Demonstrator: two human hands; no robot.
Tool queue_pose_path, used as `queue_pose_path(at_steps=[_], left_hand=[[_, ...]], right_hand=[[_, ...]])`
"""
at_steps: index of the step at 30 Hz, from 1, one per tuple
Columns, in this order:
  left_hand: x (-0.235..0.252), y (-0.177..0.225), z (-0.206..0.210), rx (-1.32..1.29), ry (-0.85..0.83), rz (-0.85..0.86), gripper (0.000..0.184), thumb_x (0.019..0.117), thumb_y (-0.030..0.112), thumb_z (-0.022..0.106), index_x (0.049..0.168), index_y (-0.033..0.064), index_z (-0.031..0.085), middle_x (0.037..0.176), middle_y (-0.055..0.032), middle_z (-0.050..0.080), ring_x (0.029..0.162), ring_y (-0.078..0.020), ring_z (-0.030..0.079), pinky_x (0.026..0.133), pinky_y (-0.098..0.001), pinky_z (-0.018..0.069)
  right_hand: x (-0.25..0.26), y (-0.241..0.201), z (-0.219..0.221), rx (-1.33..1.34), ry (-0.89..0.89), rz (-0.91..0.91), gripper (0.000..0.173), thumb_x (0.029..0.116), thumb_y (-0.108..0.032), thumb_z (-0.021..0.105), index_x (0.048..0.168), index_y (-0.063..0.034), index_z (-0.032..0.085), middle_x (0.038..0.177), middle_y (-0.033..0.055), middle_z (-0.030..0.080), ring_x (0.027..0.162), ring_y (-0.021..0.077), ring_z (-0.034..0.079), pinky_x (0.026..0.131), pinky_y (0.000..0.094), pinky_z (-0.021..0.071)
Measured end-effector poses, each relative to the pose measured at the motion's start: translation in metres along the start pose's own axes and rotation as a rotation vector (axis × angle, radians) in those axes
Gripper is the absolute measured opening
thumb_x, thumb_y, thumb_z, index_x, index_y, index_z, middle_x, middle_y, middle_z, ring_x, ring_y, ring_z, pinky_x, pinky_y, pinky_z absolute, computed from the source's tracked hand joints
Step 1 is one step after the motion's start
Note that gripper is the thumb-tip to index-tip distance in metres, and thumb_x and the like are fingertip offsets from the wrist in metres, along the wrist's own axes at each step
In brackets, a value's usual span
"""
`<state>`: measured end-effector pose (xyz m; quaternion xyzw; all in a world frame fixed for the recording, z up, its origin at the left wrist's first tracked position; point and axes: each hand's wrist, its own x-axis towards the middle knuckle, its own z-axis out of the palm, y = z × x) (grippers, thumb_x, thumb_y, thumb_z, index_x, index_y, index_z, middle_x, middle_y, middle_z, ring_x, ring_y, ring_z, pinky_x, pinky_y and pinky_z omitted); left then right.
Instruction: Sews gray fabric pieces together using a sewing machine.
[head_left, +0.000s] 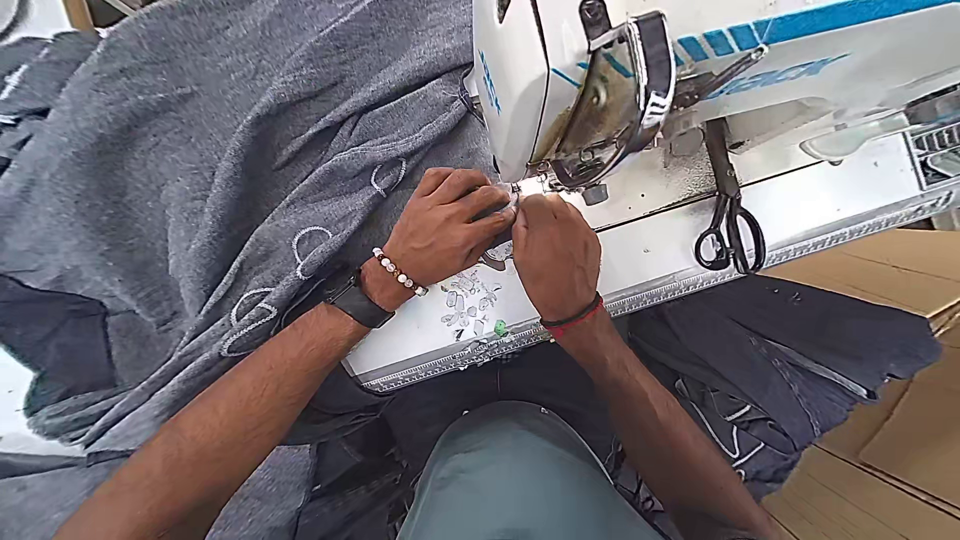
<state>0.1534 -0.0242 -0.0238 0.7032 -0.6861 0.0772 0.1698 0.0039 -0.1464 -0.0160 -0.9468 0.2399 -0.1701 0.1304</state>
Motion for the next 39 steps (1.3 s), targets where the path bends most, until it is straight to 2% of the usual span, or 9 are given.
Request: queue_pose_path(at_steps=[4,8,13,18,25,30,32,34,39], left_hand=[[-0.002,0.003,0.001,-0.036,-0.052,-0.042,0.034,0.1027,0.024,0.052,0.13,0.0231,0.072,0.136,-0.0048,0.066,0.128,-0.0296,0.057,0.108,-0.0488,0.0406],[0.001,0.003,0.0,-0.038,-0.071,-0.026,0.036,0.102,0.024,0.051,0.131,0.0222,0.071,0.135,-0.0076,0.065,0.127,-0.0318,0.057,0.106,-0.0499,0.042],[0.009,0.007,-0.003,-0.015,-0.014,0.024,0.027,0.1015,0.02,0.055,0.12,0.0133,0.074,0.121,-0.0077,0.071,0.113,-0.03,0.066,0.092,-0.0457,0.0526],[0.01,0.005,0.001,0.006,-0.035,0.043,0.034,0.1015,0.021,0.053,0.131,0.0159,0.07,0.132,-0.0052,0.068,0.112,-0.0291,0.062,0.091,-0.0465,0.0477],[0.004,0.004,0.003,0.048,-0.052,0.02,0.039,0.1024,0.025,0.049,0.137,0.0191,0.067,0.139,-0.0017,0.065,0.119,-0.0279,0.06,0.096,-0.0461,0.0436],[0.005,0.004,0.006,0.032,-0.005,0.051,0.036,0.1057,0.033,0.05,0.135,0.0231,0.067,0.137,-0.0036,0.066,0.116,-0.0278,0.062,0.097,-0.0447,0.0451],[0.005,0.004,0.005,0.027,-0.006,0.049,0.037,0.1057,0.04,0.051,0.134,0.0232,0.068,0.137,-0.0029,0.066,0.118,-0.0265,0.061,0.099,-0.0442,0.044],[0.004,0.002,0.004,0.036,-0.008,0.05,0.04,0.1049,0.045,0.053,0.134,0.0231,0.069,0.139,-0.0016,0.066,0.121,-0.0257,0.06,0.102,-0.0442,0.0422],[0.006,0.005,0.0,0.079,-0.014,0.068,0.035,0.1052,0.038,0.054,0.129,0.0203,0.073,0.127,-0.0083,0.068,0.116,-0.0306,0.06,0.099,-0.0481,0.0431]], right_hand=[[-0.004,0.012,-0.005,0.045,0.013,0.138,0.024,0.1005,-0.032,0.062,0.111,-0.0113,0.069,0.091,0.0079,0.068,0.083,0.0268,0.067,0.06,0.0415,0.0516],[-0.01,0.014,-0.006,0.115,0.036,0.2,0.021,0.0979,-0.031,0.065,0.101,-0.0117,0.072,0.09,0.0063,0.067,0.085,0.0246,0.065,0.067,0.0403,0.0525],[-0.015,0.015,0.001,0.176,0.109,0.214,0.018,0.0975,-0.03,0.068,0.1,-0.0135,0.074,0.089,0.004,0.067,0.084,0.0217,0.064,0.07,0.0376,0.052],[-0.017,0.019,0.003,0.222,0.125,0.212,0.015,0.0967,-0.028,0.069,0.102,-0.0155,0.076,0.091,0.0021,0.069,0.086,0.0191,0.065,0.072,0.0359,0.0525],[-0.027,0.016,0.008,0.145,0.193,0.044,0.018,0.0982,-0.018,0.064,0.108,-0.0132,0.079,0.098,0.0061,0.07,0.091,0.0232,0.064,0.074,0.0373,0.0524],[-0.037,0.009,0.002,-0.012,0.062,0.018,0.029,0.0993,-0.023,0.056,0.119,-0.0167,0.076,0.11,0.0075,0.065,0.098,0.0264,0.059,0.076,0.0421,0.0458],[-0.04,0.012,-0.003,0.058,0.056,0.045,0.031,0.0983,-0.022,0.057,0.122,-0.0186,0.076,0.113,0.0072,0.066,0.103,0.026,0.06,0.079,0.0419,0.0471],[-0.041,0.019,-0.006,0.181,0.134,0.095,0.024,0.097,-0.017,0.063,0.116,-0.0154,0.078,0.111,0.0073,0.071,0.103,0.024,0.066,0.082,0.0396,0.0546],[-0.033,0.034,-0.008,0.208,0.16,0.114,0.022,0.0954,-0.016,0.065,0.115,-0.0106,0.073,0.104,0.0058,0.072,0.093,0.0211,0.066,0.078,0.0382,0.0538]])
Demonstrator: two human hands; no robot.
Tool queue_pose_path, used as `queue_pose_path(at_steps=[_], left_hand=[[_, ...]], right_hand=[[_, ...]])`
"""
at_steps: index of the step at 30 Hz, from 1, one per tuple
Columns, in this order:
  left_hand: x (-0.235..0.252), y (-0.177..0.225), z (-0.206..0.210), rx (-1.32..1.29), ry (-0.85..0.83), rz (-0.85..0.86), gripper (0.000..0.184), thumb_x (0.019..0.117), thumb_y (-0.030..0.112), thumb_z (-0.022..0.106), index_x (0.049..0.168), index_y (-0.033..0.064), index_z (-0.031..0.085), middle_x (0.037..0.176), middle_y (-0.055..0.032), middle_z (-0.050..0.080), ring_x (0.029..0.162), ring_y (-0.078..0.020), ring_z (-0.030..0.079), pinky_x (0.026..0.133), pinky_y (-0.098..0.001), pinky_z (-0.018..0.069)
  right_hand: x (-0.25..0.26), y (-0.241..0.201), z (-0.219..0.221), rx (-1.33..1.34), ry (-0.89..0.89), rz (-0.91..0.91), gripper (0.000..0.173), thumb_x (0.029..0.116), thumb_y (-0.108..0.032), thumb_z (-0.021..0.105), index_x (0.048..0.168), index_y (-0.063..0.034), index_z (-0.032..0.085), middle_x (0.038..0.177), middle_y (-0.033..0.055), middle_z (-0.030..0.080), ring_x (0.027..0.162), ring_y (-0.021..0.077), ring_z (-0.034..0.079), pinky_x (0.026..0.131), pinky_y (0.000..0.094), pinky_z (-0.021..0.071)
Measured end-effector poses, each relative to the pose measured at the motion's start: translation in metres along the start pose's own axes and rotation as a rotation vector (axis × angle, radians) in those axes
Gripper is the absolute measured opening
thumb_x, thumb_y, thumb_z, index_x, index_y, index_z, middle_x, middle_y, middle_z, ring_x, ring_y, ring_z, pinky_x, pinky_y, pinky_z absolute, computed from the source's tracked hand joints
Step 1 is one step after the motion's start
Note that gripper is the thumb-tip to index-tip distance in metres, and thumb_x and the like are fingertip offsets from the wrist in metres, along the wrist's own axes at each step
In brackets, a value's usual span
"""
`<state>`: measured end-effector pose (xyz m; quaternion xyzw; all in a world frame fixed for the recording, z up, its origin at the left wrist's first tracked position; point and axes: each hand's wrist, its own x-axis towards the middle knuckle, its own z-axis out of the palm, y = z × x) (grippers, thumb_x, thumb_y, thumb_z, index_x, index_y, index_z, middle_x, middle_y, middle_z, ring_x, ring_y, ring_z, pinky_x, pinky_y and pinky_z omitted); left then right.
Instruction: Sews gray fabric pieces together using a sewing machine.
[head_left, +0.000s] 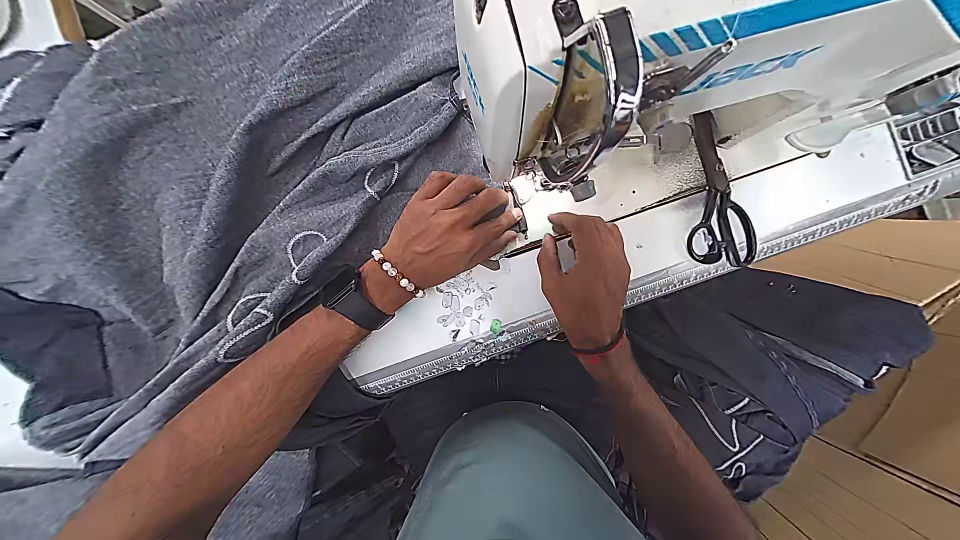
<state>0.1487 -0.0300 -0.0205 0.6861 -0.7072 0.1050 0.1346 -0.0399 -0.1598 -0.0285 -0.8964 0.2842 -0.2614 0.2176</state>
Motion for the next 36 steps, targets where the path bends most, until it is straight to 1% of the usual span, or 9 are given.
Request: queue_pose_path(at_steps=[2,6,11,14,19,22,26,30,36], left_hand=[[0.003,0.003,0.001,-0.016,0.002,-0.027,0.033,0.1044,0.036,0.055,0.123,0.0198,0.076,0.122,-0.0079,0.069,0.113,-0.0298,0.06,0.096,-0.0476,0.0436],[0.006,0.007,0.005,-0.209,0.016,-0.208,0.028,0.1008,0.037,0.059,0.106,0.0226,0.082,0.115,-0.0041,0.07,0.11,-0.0259,0.06,0.092,-0.0453,0.0452],[0.004,0.004,0.005,-0.212,-0.013,-0.17,0.032,0.1016,0.036,0.054,0.114,0.0206,0.079,0.118,-0.0061,0.069,0.111,-0.0272,0.06,0.094,-0.046,0.0442],[0.011,-0.001,-0.004,-0.137,-0.051,-0.072,0.031,0.1034,0.031,0.053,0.118,0.017,0.077,0.115,-0.0083,0.07,0.108,-0.0287,0.063,0.088,-0.0449,0.0494],[0.023,-0.007,-0.009,-0.038,-0.044,0.051,0.025,0.1056,0.021,0.053,0.115,0.0113,0.074,0.103,-0.0109,0.072,0.093,-0.03,0.068,0.076,-0.0435,0.0531],[0.025,-0.007,-0.01,-0.023,-0.024,0.065,0.025,0.1055,0.02,0.054,0.116,0.0104,0.074,0.1,-0.0113,0.073,0.089,-0.0304,0.069,0.072,-0.0429,0.0532],[0.025,-0.009,-0.007,-0.004,0.023,0.083,0.023,0.1056,0.018,0.055,0.119,0.0121,0.073,0.094,-0.0095,0.072,0.084,-0.0289,0.069,0.068,-0.0414,0.0532],[0.03,-0.011,-0.008,0.018,0.026,0.152,0.024,0.1032,0.007,0.052,0.112,0.0096,0.074,0.093,-0.011,0.072,0.077,-0.0299,0.069,0.061,-0.0425,0.0519],[0.031,-0.009,-0.001,0.085,0.142,0.204,0.021,0.1024,0.006,0.052,0.106,0.0065,0.073,0.086,-0.0109,0.069,0.067,-0.0286,0.063,0.054,-0.0402,0.0457]], right_hand=[[0.003,0.0,0.002,0.0,-0.027,-0.028,0.021,0.095,-0.019,0.067,0.114,-0.0112,0.072,0.104,0.0049,0.072,0.093,0.0216,0.066,0.077,0.0401,0.053],[0.009,0.0,0.007,-0.003,-0.062,-0.092,0.021,0.0952,-0.023,0.068,0.112,-0.0123,0.072,0.103,0.0036,0.072,0.094,0.0223,0.065,0.077,0.0405,0.0517],[0.012,0.0,0.006,0.03,-0.07,-0.064,0.019,0.094,-0.021,0.066,0.108,-0.0142,0.076,0.103,0.003,0.072,0.095,0.021,0.066,0.078,0.0393,0.0521],[0.009,0.002,0.006,0.042,-0.061,-0.003,0.019,0.095,-0.021,0.064,0.108,-0.0139,0.076,0.102,0.0045,0.07,0.095,0.0207,0.065,0.078,0.0379,0.0539],[0.012,-0.004,0.008,0.03,-0.067,0.048,0.026,0.0938,-0.039,0.072,0.104,-0.0165,0.078,0.097,0.002,0.069,0.089,0.0195,0.063,0.075,0.0379,0.0507],[0.015,-0.007,0.01,-0.028,-0.067,0.057,0.019,0.0967,-0.035,0.069,0.097,-0.0181,0.078,0.092,0.0012,0.069,0.087,0.0196,0.064,0.073,0.0383,0.0509],[0.014,-0.01,0.012,-0.093,-0.045,0.03,0.018,0.0977,-0.03,0.065,0.096,-0.0162,0.077,0.09,0.0022,0.069,0.085,0.0207,0.065,0.07,0.0393,0.0502],[0.013,-0.009,0.013,-0.094,-0.031,0.031,0.018,0.0983,-0.028,0.065,0.104,-0.0155,0.075,0.091,0.0024,0.07,0.083,0.0208,0.066,0.069,0.0399,0.0512],[0.015,-0.009,0.011,-0.095,-0.028,0.021,0.013,0.0973,-0.024,0.066,0.098,-0.0157,0.076,0.092,0.0025,0.071,0.08,0.0203,0.067,0.064,0.0405,0.0502]])
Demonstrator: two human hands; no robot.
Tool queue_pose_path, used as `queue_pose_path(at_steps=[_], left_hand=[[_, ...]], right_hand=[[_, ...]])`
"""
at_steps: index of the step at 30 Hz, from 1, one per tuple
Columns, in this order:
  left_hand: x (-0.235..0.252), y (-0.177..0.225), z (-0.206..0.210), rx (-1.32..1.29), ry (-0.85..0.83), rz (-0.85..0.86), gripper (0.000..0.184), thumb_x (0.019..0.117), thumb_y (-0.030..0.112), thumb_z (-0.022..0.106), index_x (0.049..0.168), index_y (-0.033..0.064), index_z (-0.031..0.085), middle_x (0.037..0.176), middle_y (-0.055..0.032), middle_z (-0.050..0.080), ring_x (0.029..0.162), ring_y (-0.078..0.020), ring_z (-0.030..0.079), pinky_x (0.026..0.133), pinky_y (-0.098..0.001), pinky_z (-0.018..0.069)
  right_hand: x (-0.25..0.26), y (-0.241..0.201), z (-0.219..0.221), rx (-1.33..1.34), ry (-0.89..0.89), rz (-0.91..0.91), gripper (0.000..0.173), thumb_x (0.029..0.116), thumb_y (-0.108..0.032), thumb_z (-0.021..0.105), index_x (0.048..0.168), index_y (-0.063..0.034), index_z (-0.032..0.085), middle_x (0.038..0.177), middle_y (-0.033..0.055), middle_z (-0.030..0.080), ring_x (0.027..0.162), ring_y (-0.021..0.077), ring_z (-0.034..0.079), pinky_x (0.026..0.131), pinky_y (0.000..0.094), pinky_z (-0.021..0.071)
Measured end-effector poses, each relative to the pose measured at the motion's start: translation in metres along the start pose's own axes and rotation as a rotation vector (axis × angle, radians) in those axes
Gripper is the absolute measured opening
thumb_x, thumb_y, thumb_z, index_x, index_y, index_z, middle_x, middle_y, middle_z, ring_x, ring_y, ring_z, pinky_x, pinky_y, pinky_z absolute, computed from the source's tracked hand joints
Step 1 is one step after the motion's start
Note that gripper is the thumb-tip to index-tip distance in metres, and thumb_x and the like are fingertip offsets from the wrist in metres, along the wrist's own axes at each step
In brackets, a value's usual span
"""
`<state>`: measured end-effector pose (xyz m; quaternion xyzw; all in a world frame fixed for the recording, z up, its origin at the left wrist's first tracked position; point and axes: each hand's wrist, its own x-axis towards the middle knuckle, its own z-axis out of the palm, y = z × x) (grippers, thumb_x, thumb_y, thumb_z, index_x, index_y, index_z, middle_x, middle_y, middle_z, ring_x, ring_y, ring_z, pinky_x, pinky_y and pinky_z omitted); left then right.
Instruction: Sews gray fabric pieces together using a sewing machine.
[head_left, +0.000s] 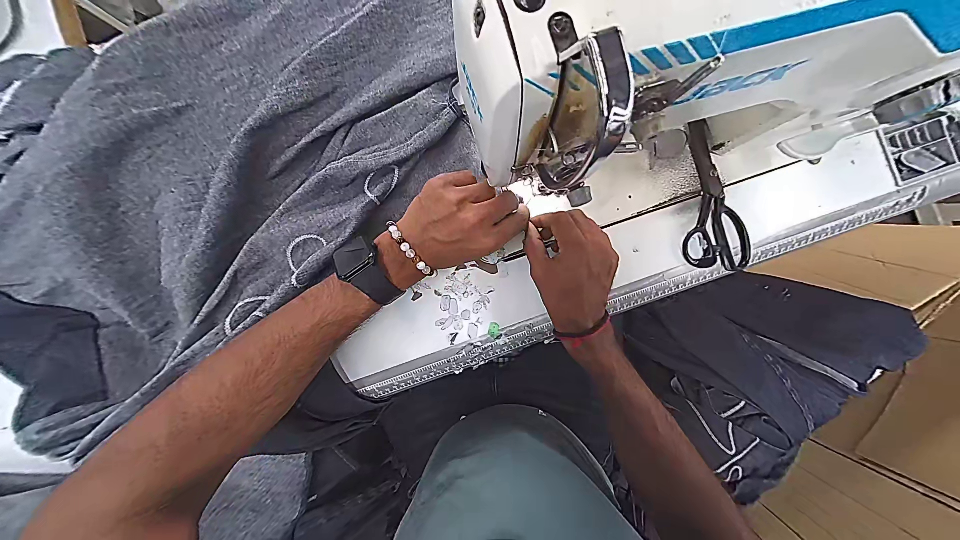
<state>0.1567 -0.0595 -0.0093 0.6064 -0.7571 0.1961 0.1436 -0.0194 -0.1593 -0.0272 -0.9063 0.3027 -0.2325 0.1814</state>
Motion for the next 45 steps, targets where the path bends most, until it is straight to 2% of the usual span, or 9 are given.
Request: queue_pose_path(at_steps=[8,12,15,19,23,26,31,39,45], left_hand=[[-0.005,0.003,-0.006,-0.006,-0.148,0.026,0.028,0.1039,0.003,0.048,0.122,0.0043,0.069,0.104,-0.0138,0.071,0.085,-0.0319,0.068,0.066,-0.042,0.0531],[-0.018,0.004,-0.009,-0.064,-0.184,-0.066,0.037,0.1042,0.026,0.048,0.132,0.0128,0.068,0.123,-0.0125,0.07,0.103,-0.0337,0.067,0.079,-0.0466,0.0544],[-0.017,0.007,-0.011,-0.066,-0.208,-0.095,0.044,0.1068,0.041,0.047,0.132,0.0142,0.07,0.123,-0.0123,0.069,0.104,-0.0334,0.065,0.082,-0.0481,0.0518],[-0.011,0.009,-0.006,-0.028,-0.159,-0.089,0.03,0.1074,0.025,0.05,0.118,0.0088,0.073,0.11,-0.0125,0.071,0.098,-0.0317,0.067,0.078,-0.0444,0.0525],[-0.009,0.016,0.001,-0.286,-0.143,-0.419,0.029,0.0997,0.036,0.059,0.093,0.0177,0.081,0.104,-0.0048,0.072,0.101,-0.0248,0.065,0.085,-0.0426,0.0519],[-0.013,0.015,0.001,-0.49,-0.134,-0.532,0.026,0.0965,0.037,0.064,0.09,0.0192,0.082,0.1,-0.004,0.069,0.103,-0.0228,0.059,0.089,-0.0423,0.0459],[-0.024,0.01,0.001,-0.538,-0.106,-0.485,0.023,0.0961,0.036,0.066,0.097,0.0204,0.084,0.106,-0.0034,0.068,0.105,-0.0219,0.057,0.091,-0.0414,0.0444],[-0.027,0.01,-0.001,-0.512,-0.05,-0.483,0.023,0.0983,0.03,0.064,0.098,0.0161,0.083,0.104,-0.0045,0.07,0.105,-0.0214,0.059,0.093,-0.0378,0.0477],[-0.037,0.012,0.0,-0.141,-0.131,-0.365,0.034,0.1028,0.034,0.053,0.129,0.025,0.073,0.119,-0.0105,0.067,0.108,-0.0313,0.06,0.091,-0.0485,0.0448]], right_hand=[[-0.008,-0.001,0.005,-0.099,0.049,-0.112,0.02,0.0997,-0.023,0.062,0.101,-0.0105,0.077,0.093,0.0079,0.067,0.084,0.0244,0.065,0.064,0.038,0.0509],[-0.013,0.0,0.0,-0.082,-0.039,-0.132,0.029,0.1002,-0.026,0.057,0.117,-0.0124,0.077,0.097,0.0094,0.065,0.088,0.0262,0.061,0.068,0.0399,0.048],[-0.014,0.001,-0.005,-0.017,-0.061,-0.106,0.029,0.0985,-0.022,0.059,0.119,-0.0129,0.077,0.095,0.0086,0.065,0.087,0.025,0.062,0.07,0.0395,0.0493],[-0.008,0.009,-0.01,0.089,-0.003,-0.07,0.021,0.0958,-0.017,0.066,0.114,-0.0117,0.076,0.102,0.0069,0.071,0.093,0.0207,0.068,0.075,0.0355,0.0573],[0.002,0.012,-0.007,0.046,-0.048,-0.179,0.02,0.097,-0.022,0.066,0.113,-0.0125,0.074,0.104,0.0055,0.071,0.095,0.0228,0.068,0.073,0.0373,0.056],[0.007,0.013,-0.001,0.049,0.005,-0.248,0.016,0.0983,-0.025,0.068,0.106,-0.0158,0.078,0.103,0.0054,0.072,0.094,0.0219,0.068,0.072,0.0359,0.0556],[0.003,0.012,-0.001,0.041,0.003,-0.249,0.022,0.1009,-0.026,0.066,0.115,-0.0117,0.075,0.107,0.0057,0.074,0.094,0.0227,0.069,0.074,0.0361,0.0562],[0.003,0.014,0.0,0.01,0.015,-0.351,0.019,0.1,-0.01,0.061,0.108,-0.0144,0.078,0.106,0.0053,0.074,0.093,0.0225,0.069,0.07,0.0362,0.0533],[0.004,0.018,-0.001,-0.011,-0.037,-0.408,0.026,0.0991,-0.007,0.058,0.113,-0.0182,0.077,0.119,0.0017,0.072,0.114,0.0252,0.062,0.086,0.0427,0.0474]])
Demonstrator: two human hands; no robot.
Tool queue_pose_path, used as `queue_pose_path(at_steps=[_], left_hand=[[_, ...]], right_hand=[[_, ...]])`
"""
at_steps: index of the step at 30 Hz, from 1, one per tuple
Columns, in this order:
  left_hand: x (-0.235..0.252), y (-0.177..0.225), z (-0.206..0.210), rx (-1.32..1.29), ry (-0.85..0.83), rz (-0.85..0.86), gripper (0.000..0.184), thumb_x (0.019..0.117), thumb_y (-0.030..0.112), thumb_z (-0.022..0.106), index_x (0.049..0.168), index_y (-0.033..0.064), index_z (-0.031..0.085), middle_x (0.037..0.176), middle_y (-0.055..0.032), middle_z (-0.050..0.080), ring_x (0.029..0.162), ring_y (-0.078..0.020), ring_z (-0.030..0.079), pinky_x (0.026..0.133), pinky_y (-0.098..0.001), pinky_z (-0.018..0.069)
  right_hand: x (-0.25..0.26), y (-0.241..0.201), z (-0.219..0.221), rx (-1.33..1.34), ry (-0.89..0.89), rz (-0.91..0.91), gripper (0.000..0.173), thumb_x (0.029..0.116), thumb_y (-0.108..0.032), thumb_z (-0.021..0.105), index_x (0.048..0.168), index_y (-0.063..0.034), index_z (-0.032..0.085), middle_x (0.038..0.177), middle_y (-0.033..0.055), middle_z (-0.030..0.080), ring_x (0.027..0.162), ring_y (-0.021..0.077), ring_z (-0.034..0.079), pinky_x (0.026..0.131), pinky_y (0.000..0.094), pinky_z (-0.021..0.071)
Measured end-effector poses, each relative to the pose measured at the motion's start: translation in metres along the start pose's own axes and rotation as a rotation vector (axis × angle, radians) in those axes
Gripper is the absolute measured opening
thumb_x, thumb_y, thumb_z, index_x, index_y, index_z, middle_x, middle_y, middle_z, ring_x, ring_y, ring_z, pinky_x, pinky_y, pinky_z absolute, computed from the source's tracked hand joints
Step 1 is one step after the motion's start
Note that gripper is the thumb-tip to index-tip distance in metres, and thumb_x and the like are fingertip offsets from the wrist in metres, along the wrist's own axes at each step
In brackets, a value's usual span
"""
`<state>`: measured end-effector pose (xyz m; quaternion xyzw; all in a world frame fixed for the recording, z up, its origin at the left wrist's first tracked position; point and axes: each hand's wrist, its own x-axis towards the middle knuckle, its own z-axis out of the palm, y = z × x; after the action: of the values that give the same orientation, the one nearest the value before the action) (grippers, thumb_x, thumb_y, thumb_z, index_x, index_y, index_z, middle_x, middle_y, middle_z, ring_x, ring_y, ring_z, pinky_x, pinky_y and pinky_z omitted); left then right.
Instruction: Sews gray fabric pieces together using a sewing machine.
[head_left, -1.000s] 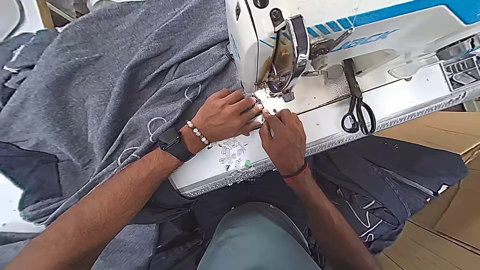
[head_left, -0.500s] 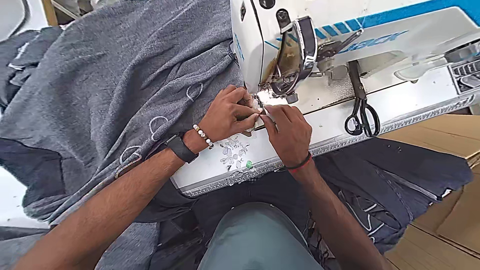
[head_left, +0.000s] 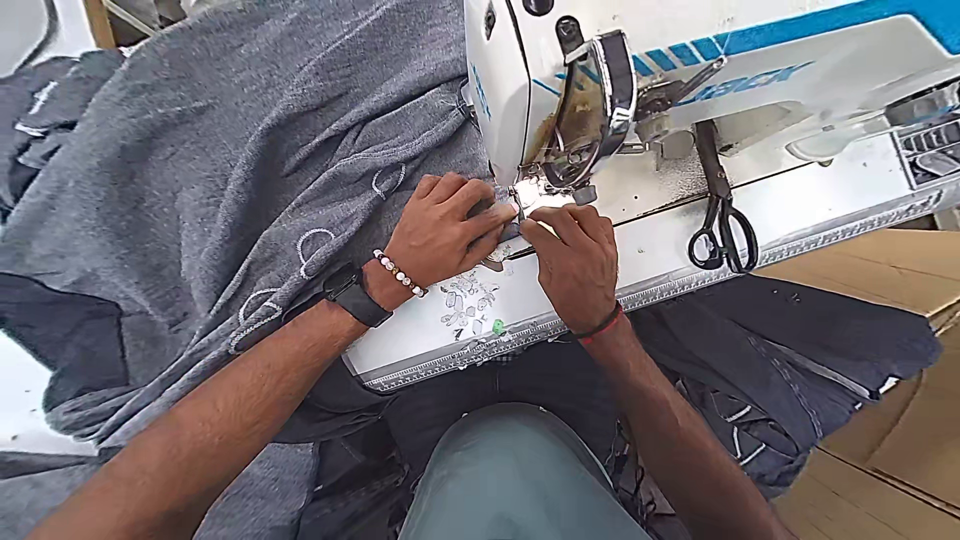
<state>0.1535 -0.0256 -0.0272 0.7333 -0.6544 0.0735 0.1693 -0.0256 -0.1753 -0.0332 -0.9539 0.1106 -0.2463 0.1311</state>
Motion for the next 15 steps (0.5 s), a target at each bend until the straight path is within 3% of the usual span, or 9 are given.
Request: queue_pose_path(at_steps=[4,7,15], left_hand=[[0.0,0.006,-0.003,0.088,-0.036,-0.063,0.039,0.1032,0.038,0.047,0.134,0.0288,0.07,0.128,-0.0094,0.065,0.116,-0.0321,0.057,0.097,-0.0511,0.0404],[-0.002,0.005,-0.003,0.061,0.001,-0.039,0.037,0.1027,0.034,0.05,0.131,0.0221,0.07,0.125,-0.0111,0.067,0.115,-0.0333,0.06,0.095,-0.0513,0.0431],[0.001,-0.005,0.002,0.014,0.015,0.017,0.036,0.1025,0.032,0.05,0.132,0.029,0.071,0.122,-0.0082,0.068,0.114,-0.0304,0.059,0.096,-0.0483,0.0428]], right_hand=[[0.005,0.004,-0.005,-0.006,-0.062,-0.059,0.028,0.0999,-0.004,0.056,0.114,-0.0177,0.076,0.128,-0.0032,0.072,0.122,0.0205,0.063,0.098,0.044,0.0458],[0.014,0.008,-0.015,-0.058,-0.149,-0.161,0.029,0.0988,-0.004,0.056,0.114,-0.0172,0.076,0.125,-0.0024,0.073,0.117,0.0206,0.065,0.094,0.047,0.0441],[0.025,0.011,-0.02,-0.128,-0.186,-0.259,0.026,0.0997,-0.004,0.054,0.11,-0.0165,0.074,0.118,-0.0018,0.075,0.105,0.0201,0.068,0.087,0.0445,0.0444]])
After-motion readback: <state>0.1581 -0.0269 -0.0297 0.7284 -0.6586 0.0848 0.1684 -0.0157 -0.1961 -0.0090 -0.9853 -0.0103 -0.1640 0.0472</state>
